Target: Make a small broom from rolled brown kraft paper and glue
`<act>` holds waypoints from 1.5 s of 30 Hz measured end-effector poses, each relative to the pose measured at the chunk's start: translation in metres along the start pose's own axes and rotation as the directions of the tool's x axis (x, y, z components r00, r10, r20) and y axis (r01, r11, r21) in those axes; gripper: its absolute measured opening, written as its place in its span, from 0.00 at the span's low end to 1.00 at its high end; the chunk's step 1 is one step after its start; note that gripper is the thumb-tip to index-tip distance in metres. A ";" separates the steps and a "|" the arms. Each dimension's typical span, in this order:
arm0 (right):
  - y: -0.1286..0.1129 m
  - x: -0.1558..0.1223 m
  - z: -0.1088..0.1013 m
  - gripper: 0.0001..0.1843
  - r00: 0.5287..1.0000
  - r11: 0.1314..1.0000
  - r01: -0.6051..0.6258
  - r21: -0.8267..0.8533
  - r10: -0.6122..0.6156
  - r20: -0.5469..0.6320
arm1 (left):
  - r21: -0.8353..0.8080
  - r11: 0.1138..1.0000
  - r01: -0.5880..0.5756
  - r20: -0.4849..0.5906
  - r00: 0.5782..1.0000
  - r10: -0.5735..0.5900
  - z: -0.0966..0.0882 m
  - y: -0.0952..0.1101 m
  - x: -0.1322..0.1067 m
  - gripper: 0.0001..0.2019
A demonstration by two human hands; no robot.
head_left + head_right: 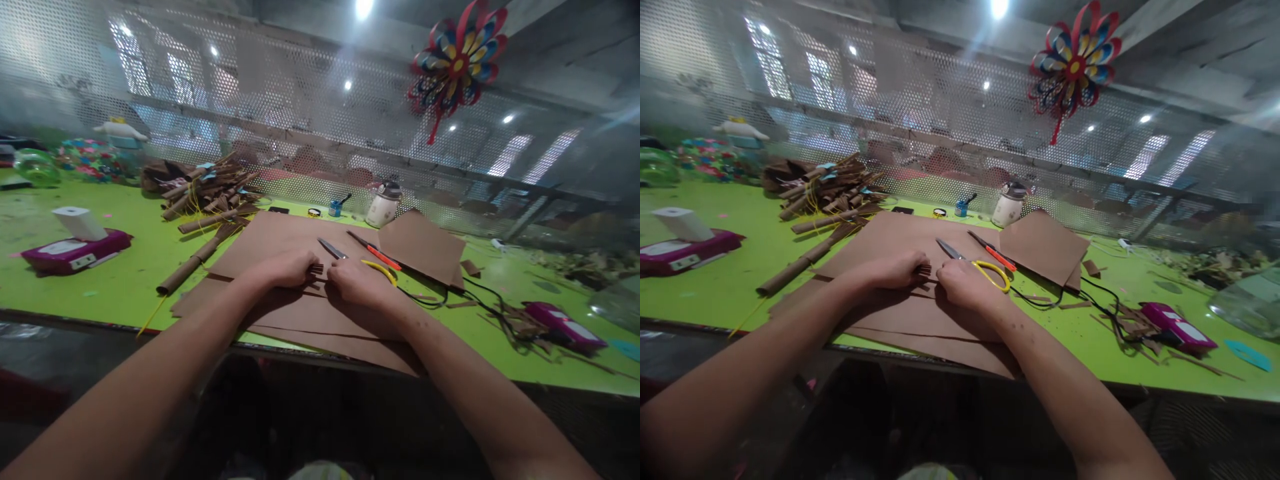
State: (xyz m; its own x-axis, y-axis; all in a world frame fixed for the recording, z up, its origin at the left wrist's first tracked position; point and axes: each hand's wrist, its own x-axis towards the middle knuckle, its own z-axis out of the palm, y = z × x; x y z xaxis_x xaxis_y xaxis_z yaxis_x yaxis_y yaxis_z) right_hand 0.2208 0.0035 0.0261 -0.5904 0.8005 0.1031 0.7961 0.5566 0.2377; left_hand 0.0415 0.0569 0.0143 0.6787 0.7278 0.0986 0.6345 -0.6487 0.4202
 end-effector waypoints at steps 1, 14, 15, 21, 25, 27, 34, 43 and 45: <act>-0.002 -0.002 -0.004 0.14 1.000 1.000 -0.010 0.009 0.010 -0.001 | 0.008 1.000 0.015 0.004 1.000 -0.015 -0.001 0.001 -0.001 0.04; -0.016 -0.015 -0.022 0.12 0.998 0.996 -0.041 0.076 0.044 -0.036 | -0.055 0.991 0.122 0.011 0.993 -0.121 -0.010 0.006 -0.006 0.03; -0.013 -0.013 -0.018 0.11 0.998 0.997 -0.030 0.070 0.034 -0.053 | -0.096 0.986 0.137 0.023 0.991 -0.135 -0.012 0.008 -0.006 0.03; -0.003 0.000 -0.003 0.09 0.977 0.998 -0.002 0.070 0.017 -0.212 | -0.349 0.936 0.039 0.037 0.999 -0.028 -0.020 0.009 -0.005 0.06; -0.005 0.003 -0.005 0.05 0.950 0.998 -0.040 0.048 0.053 -0.308 | -0.494 0.869 0.026 0.031 0.999 -0.013 -0.021 0.004 -0.005 0.09; -0.005 0.003 -0.006 0.05 0.936 0.998 -0.034 0.055 0.051 -0.348 | -0.574 0.817 0.053 0.032 0.999 -0.042 -0.020 0.002 -0.004 0.10; 0.010 0.009 0.003 0.16 0.895 0.824 0.018 0.567 0.239 -0.377 | -0.640 0.765 0.073 0.023 0.997 -0.076 -0.021 0.001 -0.001 0.11; 0.013 0.012 0.003 0.13 0.929 0.218 -0.057 0.974 0.368 -0.028 | -0.623 0.781 0.040 0.034 0.999 -0.024 -0.025 0.015 -0.002 0.12; 0.014 0.011 0.005 0.15 0.930 0.172 -0.035 0.985 0.367 -0.031 | -0.623 0.781 0.034 0.032 0.999 -0.018 -0.024 0.015 -0.002 0.12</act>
State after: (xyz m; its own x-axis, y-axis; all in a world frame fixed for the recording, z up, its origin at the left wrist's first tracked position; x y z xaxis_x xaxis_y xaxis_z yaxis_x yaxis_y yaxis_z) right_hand 0.2255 0.0211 0.0260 -0.2611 0.9415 0.2131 0.2882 0.2867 -0.9136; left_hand 0.0414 0.0511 0.0422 0.6789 0.7317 0.0617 0.2885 -0.3431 0.8939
